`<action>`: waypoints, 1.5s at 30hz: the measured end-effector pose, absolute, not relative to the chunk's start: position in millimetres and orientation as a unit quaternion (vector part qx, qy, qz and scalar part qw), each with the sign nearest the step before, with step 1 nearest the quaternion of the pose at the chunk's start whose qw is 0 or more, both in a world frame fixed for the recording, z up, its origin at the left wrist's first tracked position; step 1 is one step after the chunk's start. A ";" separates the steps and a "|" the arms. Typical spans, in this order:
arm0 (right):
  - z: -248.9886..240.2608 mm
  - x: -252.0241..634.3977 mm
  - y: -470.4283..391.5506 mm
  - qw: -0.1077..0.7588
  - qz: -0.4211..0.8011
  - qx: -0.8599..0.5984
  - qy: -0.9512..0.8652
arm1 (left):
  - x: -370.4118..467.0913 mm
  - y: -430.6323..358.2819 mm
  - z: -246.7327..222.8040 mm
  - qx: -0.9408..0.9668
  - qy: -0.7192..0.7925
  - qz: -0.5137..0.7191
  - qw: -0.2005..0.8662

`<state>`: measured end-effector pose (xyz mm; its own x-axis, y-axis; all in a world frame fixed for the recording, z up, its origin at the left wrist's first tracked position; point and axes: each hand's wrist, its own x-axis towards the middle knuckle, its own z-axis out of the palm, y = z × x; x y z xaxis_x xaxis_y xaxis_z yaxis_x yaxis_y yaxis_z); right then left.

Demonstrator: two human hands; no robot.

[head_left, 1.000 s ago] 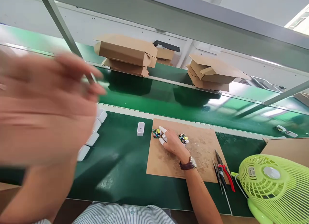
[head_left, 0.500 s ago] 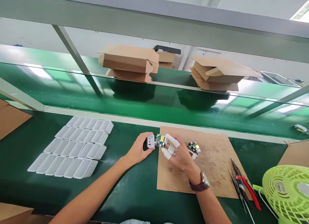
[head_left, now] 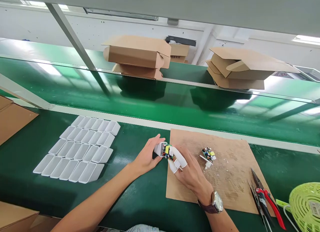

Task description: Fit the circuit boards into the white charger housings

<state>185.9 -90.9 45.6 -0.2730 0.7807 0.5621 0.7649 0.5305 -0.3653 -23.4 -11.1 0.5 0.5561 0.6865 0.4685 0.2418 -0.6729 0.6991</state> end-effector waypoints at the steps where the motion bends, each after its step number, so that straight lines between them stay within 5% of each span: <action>1: 45.1 185.5 -91.3 0.356 0.012 -0.485 -0.799 | -23.5 -11.2 0.4 0.834 0.276 0.380 0.290; 30: 47.6 184.0 -89.0 0.286 0.051 -0.508 -0.811 | -22.4 -15.7 -1.1 0.854 0.292 0.331 0.277; 36: 48.2 191.7 -84.9 0.368 0.164 -0.494 -0.771 | -35.1 -9.9 6.6 0.848 0.259 0.262 0.380; 45: 12.9 186.4 -67.3 0.347 0.140 -0.458 -0.807 | -42.5 -6.1 7.4 0.744 0.293 0.319 0.509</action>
